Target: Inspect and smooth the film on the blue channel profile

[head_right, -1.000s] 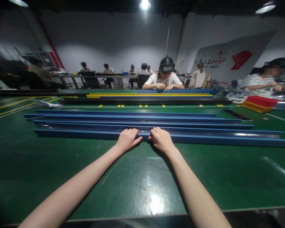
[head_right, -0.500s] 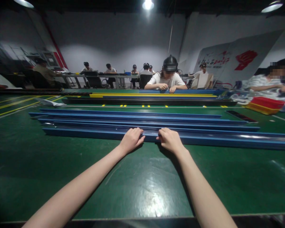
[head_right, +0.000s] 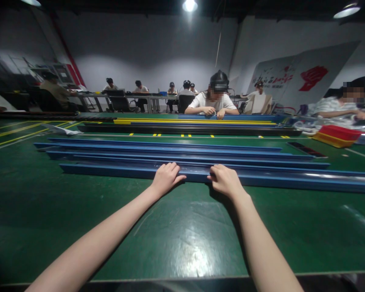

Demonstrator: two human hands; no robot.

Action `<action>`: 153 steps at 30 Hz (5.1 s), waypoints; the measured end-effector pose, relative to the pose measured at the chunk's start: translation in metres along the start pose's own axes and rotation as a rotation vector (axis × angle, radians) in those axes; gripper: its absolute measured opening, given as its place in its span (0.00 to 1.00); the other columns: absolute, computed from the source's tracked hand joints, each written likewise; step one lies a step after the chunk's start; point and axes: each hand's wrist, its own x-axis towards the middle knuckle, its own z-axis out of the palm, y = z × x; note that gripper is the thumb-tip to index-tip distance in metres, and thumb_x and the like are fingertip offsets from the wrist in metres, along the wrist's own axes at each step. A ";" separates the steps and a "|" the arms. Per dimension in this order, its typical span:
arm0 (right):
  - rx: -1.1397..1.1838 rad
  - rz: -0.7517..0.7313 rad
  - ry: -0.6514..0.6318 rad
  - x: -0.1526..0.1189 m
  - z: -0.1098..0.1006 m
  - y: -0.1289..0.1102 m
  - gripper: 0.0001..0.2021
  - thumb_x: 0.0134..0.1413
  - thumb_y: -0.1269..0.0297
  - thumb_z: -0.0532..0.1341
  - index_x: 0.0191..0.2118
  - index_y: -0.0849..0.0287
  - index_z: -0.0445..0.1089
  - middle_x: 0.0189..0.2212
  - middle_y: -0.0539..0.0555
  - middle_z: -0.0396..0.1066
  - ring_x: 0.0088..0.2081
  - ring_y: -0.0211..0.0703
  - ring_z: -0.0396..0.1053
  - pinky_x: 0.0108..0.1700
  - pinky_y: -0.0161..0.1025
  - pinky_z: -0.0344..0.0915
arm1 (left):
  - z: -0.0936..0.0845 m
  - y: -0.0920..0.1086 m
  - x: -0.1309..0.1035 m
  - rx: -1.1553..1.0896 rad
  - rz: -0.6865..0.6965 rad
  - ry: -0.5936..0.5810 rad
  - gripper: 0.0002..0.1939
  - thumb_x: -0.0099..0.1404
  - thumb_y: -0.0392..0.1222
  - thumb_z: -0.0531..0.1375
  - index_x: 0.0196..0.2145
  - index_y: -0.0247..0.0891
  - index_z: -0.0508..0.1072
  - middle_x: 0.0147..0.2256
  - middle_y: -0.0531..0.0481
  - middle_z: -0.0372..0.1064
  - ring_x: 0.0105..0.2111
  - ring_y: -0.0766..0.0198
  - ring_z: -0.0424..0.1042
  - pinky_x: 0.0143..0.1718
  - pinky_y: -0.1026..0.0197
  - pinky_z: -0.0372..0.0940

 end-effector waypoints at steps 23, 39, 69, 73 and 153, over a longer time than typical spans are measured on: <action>0.000 -0.150 0.075 0.015 0.007 -0.030 0.09 0.56 0.62 0.51 0.29 0.59 0.64 0.29 0.55 0.67 0.33 0.40 0.63 0.30 0.35 0.50 | 0.000 0.001 -0.001 -0.007 0.009 0.005 0.17 0.62 0.54 0.51 0.32 0.36 0.66 0.32 0.46 0.67 0.33 0.59 0.65 0.32 0.59 0.53; -0.051 -0.039 0.066 0.002 0.004 -0.006 0.10 0.54 0.61 0.51 0.28 0.59 0.65 0.30 0.54 0.69 0.33 0.41 0.63 0.29 0.35 0.49 | 0.000 0.000 0.000 0.059 0.004 0.004 0.19 0.60 0.56 0.53 0.34 0.34 0.67 0.33 0.46 0.68 0.35 0.57 0.65 0.33 0.58 0.52; -0.025 -0.143 0.099 0.014 0.010 -0.026 0.10 0.55 0.60 0.52 0.29 0.60 0.64 0.29 0.54 0.68 0.32 0.39 0.64 0.28 0.35 0.46 | 0.002 0.000 0.000 0.047 0.023 0.015 0.19 0.60 0.55 0.53 0.34 0.34 0.68 0.33 0.46 0.68 0.34 0.58 0.64 0.34 0.58 0.53; -0.042 -0.106 0.077 0.012 0.009 -0.019 0.10 0.55 0.60 0.52 0.29 0.59 0.65 0.29 0.53 0.68 0.32 0.40 0.64 0.27 0.35 0.45 | 0.000 0.000 0.000 0.039 0.067 0.019 0.18 0.60 0.53 0.54 0.36 0.34 0.67 0.35 0.46 0.68 0.35 0.58 0.64 0.36 0.58 0.53; 0.153 -0.116 -0.019 0.011 0.015 -0.028 0.17 0.56 0.59 0.50 0.48 0.60 0.65 0.44 0.58 0.70 0.45 0.43 0.66 0.45 0.37 0.59 | 0.004 0.000 -0.001 0.008 -0.008 -0.030 0.17 0.61 0.55 0.54 0.31 0.36 0.67 0.29 0.49 0.71 0.31 0.60 0.67 0.32 0.59 0.52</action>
